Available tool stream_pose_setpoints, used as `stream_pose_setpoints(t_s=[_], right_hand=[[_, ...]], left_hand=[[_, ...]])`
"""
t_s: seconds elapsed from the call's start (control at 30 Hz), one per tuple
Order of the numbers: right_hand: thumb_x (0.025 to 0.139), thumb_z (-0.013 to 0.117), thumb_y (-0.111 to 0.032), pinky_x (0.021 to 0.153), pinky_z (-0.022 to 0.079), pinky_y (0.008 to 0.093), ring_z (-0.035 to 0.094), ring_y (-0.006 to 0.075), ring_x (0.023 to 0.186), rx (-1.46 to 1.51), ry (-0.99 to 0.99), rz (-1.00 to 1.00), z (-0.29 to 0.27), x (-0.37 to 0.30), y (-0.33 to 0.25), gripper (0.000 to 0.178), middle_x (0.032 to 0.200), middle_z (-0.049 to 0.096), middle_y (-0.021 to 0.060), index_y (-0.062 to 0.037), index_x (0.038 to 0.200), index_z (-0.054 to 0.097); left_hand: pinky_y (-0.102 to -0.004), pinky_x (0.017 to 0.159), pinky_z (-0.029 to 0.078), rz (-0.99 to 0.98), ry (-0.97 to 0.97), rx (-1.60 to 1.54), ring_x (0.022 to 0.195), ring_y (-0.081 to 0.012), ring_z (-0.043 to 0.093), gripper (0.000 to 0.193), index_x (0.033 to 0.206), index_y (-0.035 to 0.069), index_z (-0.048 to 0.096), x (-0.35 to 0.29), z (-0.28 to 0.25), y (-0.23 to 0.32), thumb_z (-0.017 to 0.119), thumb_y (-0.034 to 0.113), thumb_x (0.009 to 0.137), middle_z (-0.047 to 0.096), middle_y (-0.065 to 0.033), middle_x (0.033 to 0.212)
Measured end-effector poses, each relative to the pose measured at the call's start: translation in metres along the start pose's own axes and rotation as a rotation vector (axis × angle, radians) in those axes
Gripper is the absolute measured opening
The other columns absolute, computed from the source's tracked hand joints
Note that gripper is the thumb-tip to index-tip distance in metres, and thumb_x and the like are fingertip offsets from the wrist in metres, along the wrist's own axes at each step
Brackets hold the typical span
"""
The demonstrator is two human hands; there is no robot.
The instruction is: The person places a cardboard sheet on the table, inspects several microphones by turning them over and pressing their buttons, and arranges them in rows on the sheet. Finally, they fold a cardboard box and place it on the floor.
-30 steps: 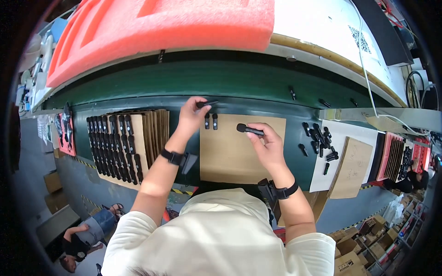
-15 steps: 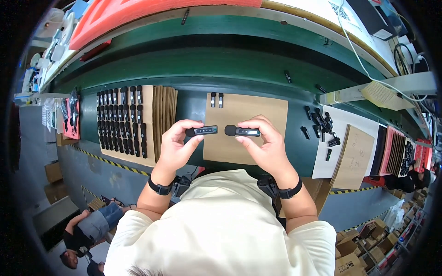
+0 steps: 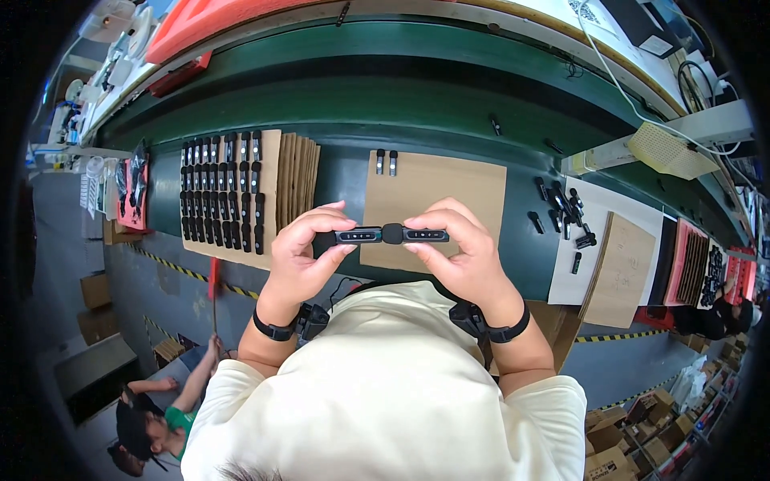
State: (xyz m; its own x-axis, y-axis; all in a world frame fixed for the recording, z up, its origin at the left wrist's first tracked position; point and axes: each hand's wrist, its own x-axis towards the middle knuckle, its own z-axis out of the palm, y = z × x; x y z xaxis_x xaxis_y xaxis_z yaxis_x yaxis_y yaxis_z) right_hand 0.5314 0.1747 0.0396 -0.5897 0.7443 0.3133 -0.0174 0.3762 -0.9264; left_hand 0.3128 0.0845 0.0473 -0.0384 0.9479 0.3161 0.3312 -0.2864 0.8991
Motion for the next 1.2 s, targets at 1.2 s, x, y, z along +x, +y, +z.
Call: stream_pose_setpoints(t_s=[1.2], right_hand=[[0.069, 0.078, 0.002, 0.064, 0.050, 0.0275, 0.059, 0.0190, 0.075, -0.139, -0.009, -0.181, 0.026, 0.006, -0.001, 0.037, 0.093, 0.061, 0.0118, -0.0013, 0.103, 0.062]], left_hand=[[-0.0355, 0.098, 0.046, -0.252, -0.010, -0.452, 0.111, -0.0218, 0.060, 0.025, 0.102, 0.000, 0.057, -0.009, 0.029, -0.012, 0.056, -0.012, 0.080, 0.065, -0.0123, 0.109]])
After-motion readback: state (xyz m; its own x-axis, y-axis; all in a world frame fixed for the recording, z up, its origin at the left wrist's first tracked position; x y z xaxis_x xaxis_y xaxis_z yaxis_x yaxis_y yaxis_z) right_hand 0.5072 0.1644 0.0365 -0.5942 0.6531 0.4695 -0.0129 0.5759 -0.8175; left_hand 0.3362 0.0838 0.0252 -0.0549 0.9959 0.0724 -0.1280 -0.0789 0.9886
